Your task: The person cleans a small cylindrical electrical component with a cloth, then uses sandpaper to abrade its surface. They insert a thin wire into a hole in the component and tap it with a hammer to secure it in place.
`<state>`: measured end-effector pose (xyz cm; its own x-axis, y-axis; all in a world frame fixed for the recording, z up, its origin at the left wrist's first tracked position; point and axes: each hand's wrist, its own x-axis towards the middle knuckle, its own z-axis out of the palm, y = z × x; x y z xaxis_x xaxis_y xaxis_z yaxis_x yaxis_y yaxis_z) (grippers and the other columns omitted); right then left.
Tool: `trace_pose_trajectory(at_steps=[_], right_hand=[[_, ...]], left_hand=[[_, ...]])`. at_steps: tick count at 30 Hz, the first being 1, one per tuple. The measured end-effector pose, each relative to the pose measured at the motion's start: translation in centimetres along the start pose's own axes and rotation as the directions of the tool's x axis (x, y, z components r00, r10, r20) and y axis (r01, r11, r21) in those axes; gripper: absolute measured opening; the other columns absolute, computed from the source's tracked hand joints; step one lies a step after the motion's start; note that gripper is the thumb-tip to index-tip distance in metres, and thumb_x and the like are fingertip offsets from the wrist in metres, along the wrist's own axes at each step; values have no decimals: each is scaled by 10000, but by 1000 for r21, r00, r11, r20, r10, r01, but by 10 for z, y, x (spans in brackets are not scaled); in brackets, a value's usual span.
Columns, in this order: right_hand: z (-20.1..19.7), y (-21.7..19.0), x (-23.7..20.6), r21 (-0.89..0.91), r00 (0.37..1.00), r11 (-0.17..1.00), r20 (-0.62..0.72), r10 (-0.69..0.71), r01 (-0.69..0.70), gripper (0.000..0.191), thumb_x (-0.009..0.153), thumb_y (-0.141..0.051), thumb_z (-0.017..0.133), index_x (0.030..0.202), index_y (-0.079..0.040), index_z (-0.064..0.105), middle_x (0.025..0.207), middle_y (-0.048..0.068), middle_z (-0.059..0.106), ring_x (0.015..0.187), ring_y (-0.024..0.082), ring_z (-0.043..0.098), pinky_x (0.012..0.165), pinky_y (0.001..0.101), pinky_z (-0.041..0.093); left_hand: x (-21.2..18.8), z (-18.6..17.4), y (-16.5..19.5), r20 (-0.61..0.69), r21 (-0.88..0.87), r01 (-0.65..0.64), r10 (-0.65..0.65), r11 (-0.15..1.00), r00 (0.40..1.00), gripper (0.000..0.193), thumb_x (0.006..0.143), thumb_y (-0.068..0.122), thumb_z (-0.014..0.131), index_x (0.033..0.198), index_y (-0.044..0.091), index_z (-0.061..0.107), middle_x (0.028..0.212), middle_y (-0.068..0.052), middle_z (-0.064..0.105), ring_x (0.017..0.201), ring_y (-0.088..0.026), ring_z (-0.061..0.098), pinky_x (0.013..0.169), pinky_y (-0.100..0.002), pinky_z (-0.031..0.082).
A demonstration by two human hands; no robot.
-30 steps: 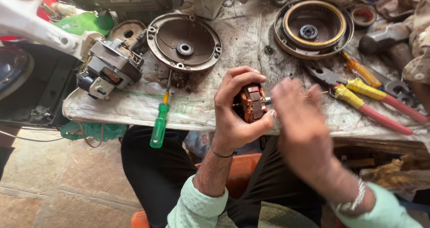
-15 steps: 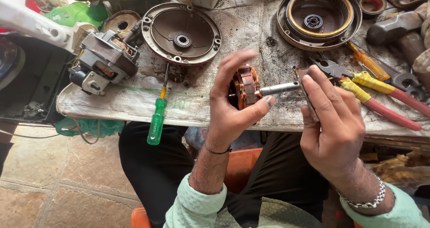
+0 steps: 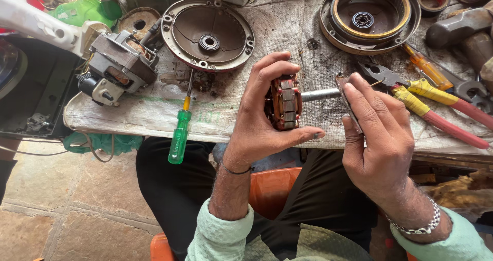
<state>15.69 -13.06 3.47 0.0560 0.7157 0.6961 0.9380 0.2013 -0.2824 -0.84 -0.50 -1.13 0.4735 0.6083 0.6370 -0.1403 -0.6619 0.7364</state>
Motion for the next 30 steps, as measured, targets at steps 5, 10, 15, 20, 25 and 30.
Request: trace_pose_trajectory(at_steps=[5,10,15,20,25,30], right_hand=[[2,2,-1,1,1000,1000,-2,-1,1,392,928,63,661,1318,84,624,1378,241,629,1204,376,617,1045,448,487],[2,4,-8,-24,998,1000,-63,-9,7,372,968,44,669,1337,83,639,1434,241,608,1233,386,604,1098,470,479],[-1,4,-14,-122,998,992,-58,-39,31,390,953,-13,703,1328,86,664,1451,241,610,1234,384,601,1099,479,445],[1,5,-11,-184,999,982,-3,-50,49,412,914,-43,740,1303,81,682,1426,235,620,1213,366,607,1085,470,425],[8,4,-7,-249,994,963,53,-94,105,437,861,-73,757,1271,71,707,1387,219,646,1204,342,589,1074,446,398],[15,-2,-2,-209,980,962,131,-151,176,454,940,-140,768,1343,55,691,1440,199,645,1258,316,572,1115,447,375]], left_hand=[[2,2,2,-35,-2,-4,4,1000,999,812,740,407,984,1395,173,564,1491,-115,489,1346,-246,565,1154,-406,540],[0,3,11,-118,24,-49,52,998,992,764,759,351,969,1385,131,591,1431,-109,563,1315,-217,620,1136,-353,580],[-2,2,14,-123,34,-40,44,999,991,731,788,354,954,1373,106,593,1352,-88,599,1199,-184,626,1051,-320,560],[-1,5,11,-115,28,27,-24,999,993,685,869,451,913,1371,124,580,1326,-75,593,1160,-171,631,1019,-311,578],[0,8,13,-88,-89,156,-164,984,983,594,977,487,773,1386,116,554,1315,-87,539,1061,-170,634,955,-317,598],[-1,12,18,-83,-32,77,-80,996,993,434,1056,322,737,1375,103,540,1358,-99,524,1152,-178,604,1016,-317,540]])
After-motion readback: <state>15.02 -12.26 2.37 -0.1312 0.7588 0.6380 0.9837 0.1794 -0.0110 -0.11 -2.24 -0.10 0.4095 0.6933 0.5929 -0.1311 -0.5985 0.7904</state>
